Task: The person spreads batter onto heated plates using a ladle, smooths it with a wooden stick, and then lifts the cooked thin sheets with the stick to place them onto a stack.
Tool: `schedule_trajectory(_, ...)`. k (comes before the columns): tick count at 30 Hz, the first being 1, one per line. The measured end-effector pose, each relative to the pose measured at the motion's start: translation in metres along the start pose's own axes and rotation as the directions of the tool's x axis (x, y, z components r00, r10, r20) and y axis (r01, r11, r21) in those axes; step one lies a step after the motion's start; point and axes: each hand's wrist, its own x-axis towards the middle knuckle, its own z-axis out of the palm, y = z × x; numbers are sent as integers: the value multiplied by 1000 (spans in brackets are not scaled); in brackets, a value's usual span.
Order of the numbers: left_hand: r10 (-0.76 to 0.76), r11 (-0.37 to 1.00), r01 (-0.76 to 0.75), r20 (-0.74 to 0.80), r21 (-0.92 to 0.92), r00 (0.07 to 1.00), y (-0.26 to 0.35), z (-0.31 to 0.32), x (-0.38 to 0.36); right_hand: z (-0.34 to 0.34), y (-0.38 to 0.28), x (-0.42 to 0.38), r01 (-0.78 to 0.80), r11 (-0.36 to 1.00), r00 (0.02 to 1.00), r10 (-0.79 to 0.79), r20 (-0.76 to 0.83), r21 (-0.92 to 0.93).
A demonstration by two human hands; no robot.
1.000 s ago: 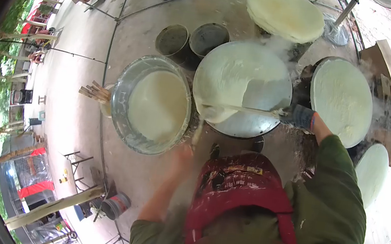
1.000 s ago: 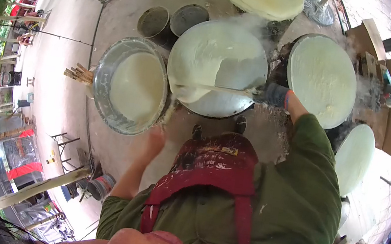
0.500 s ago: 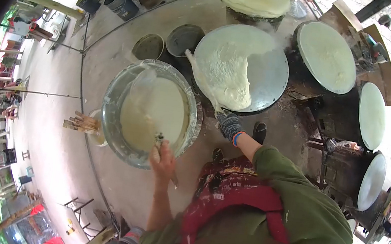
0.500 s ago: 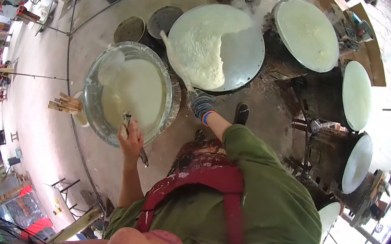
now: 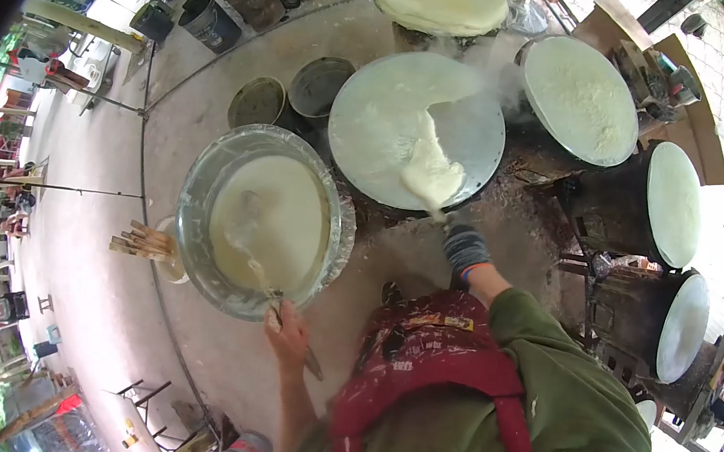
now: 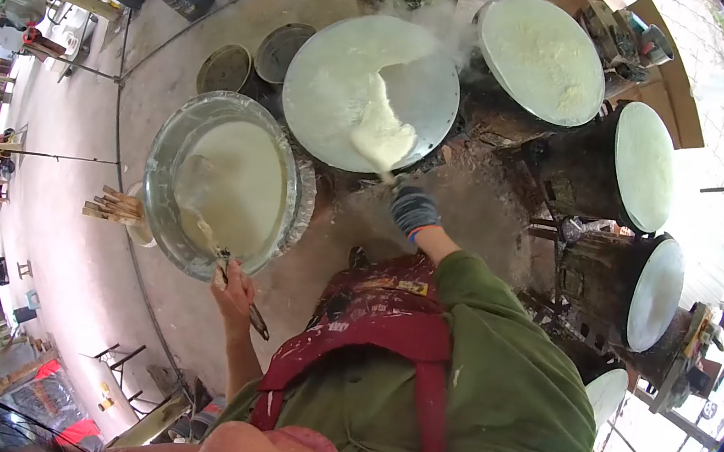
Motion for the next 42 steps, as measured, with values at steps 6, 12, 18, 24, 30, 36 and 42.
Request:
schedule_trajectory(6,139,985,-135,-24,109,990,20,53,-16,-79,50,50,-115,991,985,105,135,67)
schedule_trajectory(12,156,979,-130,-161,159,975,44,103,-36,-87,95,26,50,998,994,-46,101,-36)
schedule_trajectory(18,193,959,-172,-76,227,978,52,145,-40,-114,113,74,444,700,889,-266,372,-560)
schedule_trajectory(24,346,843,-366,123,394,930,29,174,-13,-133,137,59,-57,995,982,42,183,76)
schedule_trajectory(30,334,783,-421,261,459,906,-1,226,32,-169,105,214,32,996,999,-29,33,-85)
schedule_trajectory(36,111,928,-198,273,315,956,-17,269,39,-154,63,163,105,969,993,-92,-67,223)
schedule_trajectory(42,-69,960,-20,304,281,950,11,303,25,-81,152,48,-246,412,967,168,192,877)
